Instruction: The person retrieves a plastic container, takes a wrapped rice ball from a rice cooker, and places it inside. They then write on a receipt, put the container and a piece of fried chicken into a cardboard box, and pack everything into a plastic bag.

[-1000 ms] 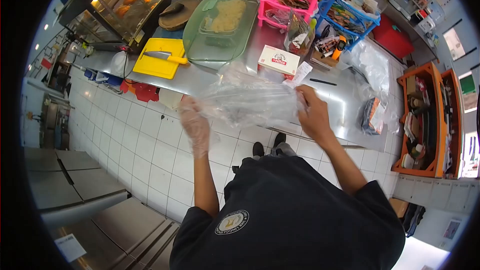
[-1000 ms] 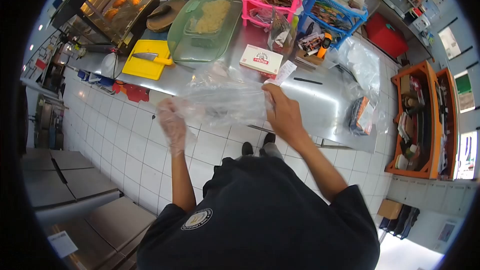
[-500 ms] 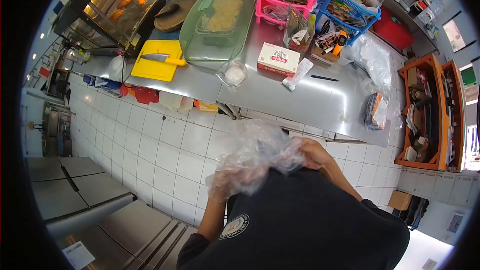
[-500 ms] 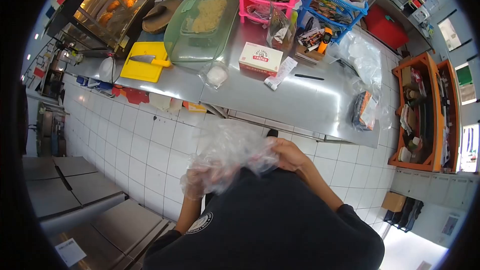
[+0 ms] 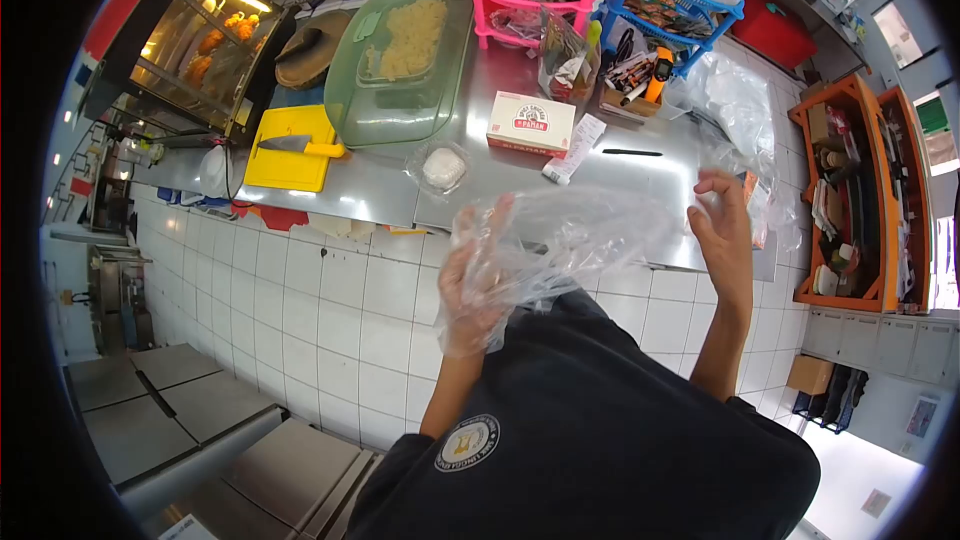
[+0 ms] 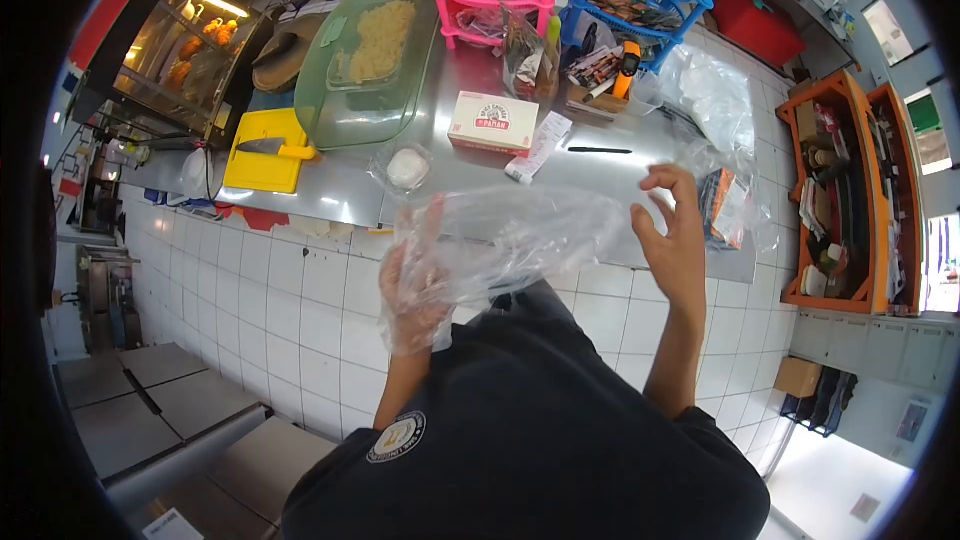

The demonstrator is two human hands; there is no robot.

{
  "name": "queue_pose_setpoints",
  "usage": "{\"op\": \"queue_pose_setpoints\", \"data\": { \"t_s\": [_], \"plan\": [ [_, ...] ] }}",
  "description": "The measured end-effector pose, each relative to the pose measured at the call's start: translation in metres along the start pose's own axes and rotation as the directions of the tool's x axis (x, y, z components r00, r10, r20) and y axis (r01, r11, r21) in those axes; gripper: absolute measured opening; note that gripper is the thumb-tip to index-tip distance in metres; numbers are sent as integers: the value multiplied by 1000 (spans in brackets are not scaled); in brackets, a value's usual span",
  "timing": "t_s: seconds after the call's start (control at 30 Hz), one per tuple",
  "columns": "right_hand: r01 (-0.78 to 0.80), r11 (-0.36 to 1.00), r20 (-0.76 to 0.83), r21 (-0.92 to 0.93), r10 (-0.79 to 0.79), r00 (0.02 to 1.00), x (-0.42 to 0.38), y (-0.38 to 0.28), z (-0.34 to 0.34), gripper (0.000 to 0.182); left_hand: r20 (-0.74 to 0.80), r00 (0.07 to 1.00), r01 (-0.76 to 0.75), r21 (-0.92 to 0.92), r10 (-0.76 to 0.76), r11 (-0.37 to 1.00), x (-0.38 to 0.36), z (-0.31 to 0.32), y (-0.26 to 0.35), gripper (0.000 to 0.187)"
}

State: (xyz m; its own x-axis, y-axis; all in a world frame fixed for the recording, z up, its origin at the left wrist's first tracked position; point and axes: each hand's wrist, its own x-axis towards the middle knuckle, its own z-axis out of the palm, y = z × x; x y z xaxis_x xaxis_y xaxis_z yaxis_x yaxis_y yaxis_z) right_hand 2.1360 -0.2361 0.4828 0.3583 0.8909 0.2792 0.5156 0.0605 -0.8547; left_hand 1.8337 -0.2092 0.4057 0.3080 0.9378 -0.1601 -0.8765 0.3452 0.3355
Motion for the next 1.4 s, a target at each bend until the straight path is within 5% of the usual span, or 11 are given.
{"op": "queue_pose_setpoints", "data": {
  "t_s": [0.1,0.27,0.33,0.43,0.6,0.67,0.73,0.93,1.1,1.23,1.4],
  "plan": [
    [-210,896,645,392,-104,757,13,-16,48,14,-115,992,79,240,-53,968,17,24,-21,37],
    [153,912,803,-380,243,544,13,141,143,52,-11,945,312,332,-327,890,58,-7,14,32],
    [276,793,799,-543,387,460,14,160,146,75,-324,944,326,874,-66,361,64,-22,44,27],
    [354,745,821,-565,470,323,22,174,150,108,95,943,84,859,319,-504,62,-73,65,23],
    [377,724,816,-577,504,281,16,169,177,104,351,841,-375,927,-411,25,126,-51,-56,16],
    [389,703,803,-595,534,263,26,174,172,102,-60,713,-161,956,-699,-246,165,-147,-113,23],
    [386,676,774,-627,596,214,28,186,153,99,-7,731,-539,606,-682,-584,186,-237,-125,40],
    [425,852,951,-305,250,183,36,246,122,91,-174,911,-194,622,-375,-759,170,-126,-58,78],
    [178,975,958,-133,172,-231,129,156,156,74,-341,889,-67,565,-307,-822,155,-176,-58,66],
    [350,889,867,-295,95,488,195,129,239,75,-463,764,-84,620,-449,-781,170,-83,-35,47],
    [560,626,801,-543,186,569,195,170,299,100,271,947,-315,883,-170,-347,125,-34,19,36]
  ]
}}
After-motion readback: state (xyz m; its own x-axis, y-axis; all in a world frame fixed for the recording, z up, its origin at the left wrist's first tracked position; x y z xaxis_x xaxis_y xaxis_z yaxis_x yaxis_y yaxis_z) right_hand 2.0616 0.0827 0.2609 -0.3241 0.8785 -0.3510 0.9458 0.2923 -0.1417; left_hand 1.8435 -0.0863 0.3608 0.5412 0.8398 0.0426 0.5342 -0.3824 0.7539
